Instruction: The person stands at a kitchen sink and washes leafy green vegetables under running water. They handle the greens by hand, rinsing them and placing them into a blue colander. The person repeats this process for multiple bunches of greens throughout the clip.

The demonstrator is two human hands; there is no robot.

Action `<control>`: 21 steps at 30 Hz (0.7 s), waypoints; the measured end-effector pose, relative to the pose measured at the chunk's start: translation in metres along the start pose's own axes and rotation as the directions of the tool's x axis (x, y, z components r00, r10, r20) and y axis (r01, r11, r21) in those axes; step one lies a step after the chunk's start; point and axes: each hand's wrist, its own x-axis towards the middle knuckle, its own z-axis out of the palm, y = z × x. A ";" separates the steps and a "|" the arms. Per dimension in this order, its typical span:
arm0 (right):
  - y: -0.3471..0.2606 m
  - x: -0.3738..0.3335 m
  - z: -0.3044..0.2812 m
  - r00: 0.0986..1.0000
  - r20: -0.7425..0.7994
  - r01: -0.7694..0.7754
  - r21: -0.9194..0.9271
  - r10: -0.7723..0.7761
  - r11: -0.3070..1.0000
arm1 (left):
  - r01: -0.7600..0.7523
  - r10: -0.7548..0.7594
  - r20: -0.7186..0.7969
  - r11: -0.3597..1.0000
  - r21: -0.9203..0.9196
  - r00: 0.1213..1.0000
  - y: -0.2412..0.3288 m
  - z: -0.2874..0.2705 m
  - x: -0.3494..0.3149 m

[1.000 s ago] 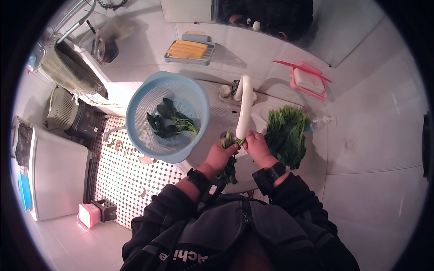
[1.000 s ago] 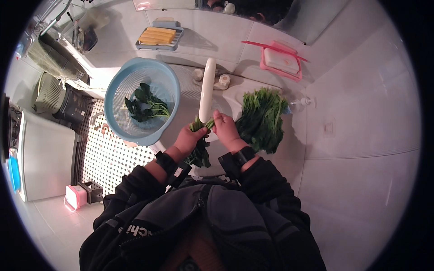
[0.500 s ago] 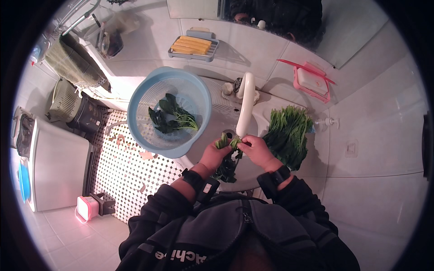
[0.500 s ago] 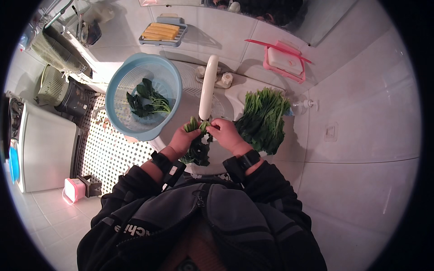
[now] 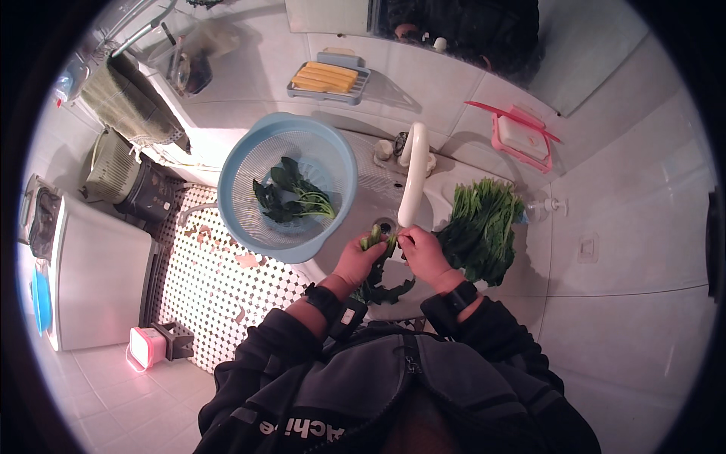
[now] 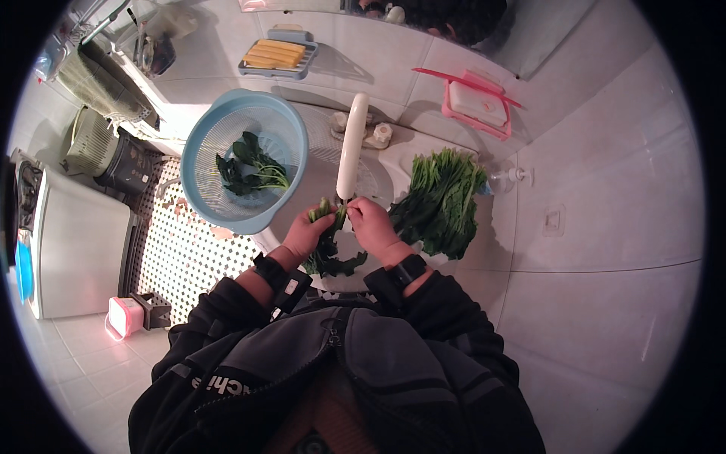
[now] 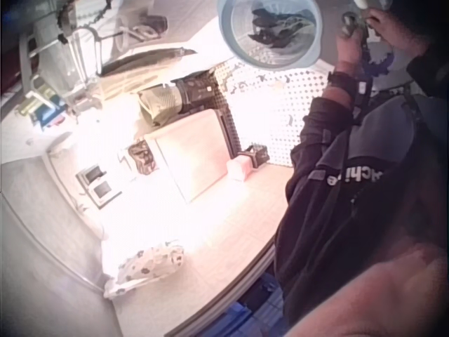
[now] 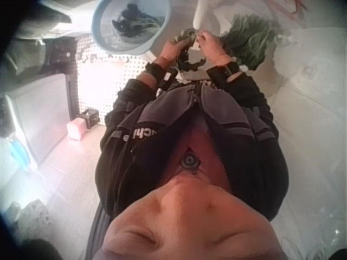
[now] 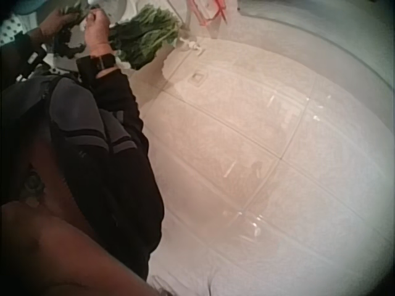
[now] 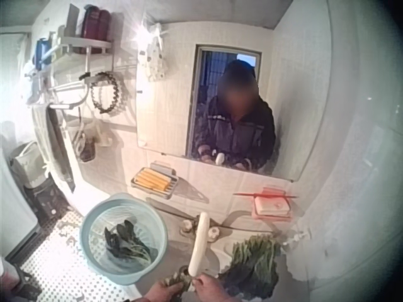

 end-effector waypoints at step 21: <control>0.013 0.009 -0.001 0.991 0.052 0.126 -0.009 -0.125 0.992 | -0.026 0.022 0.047 0.997 0.077 0.999 0.002 -0.006 0.004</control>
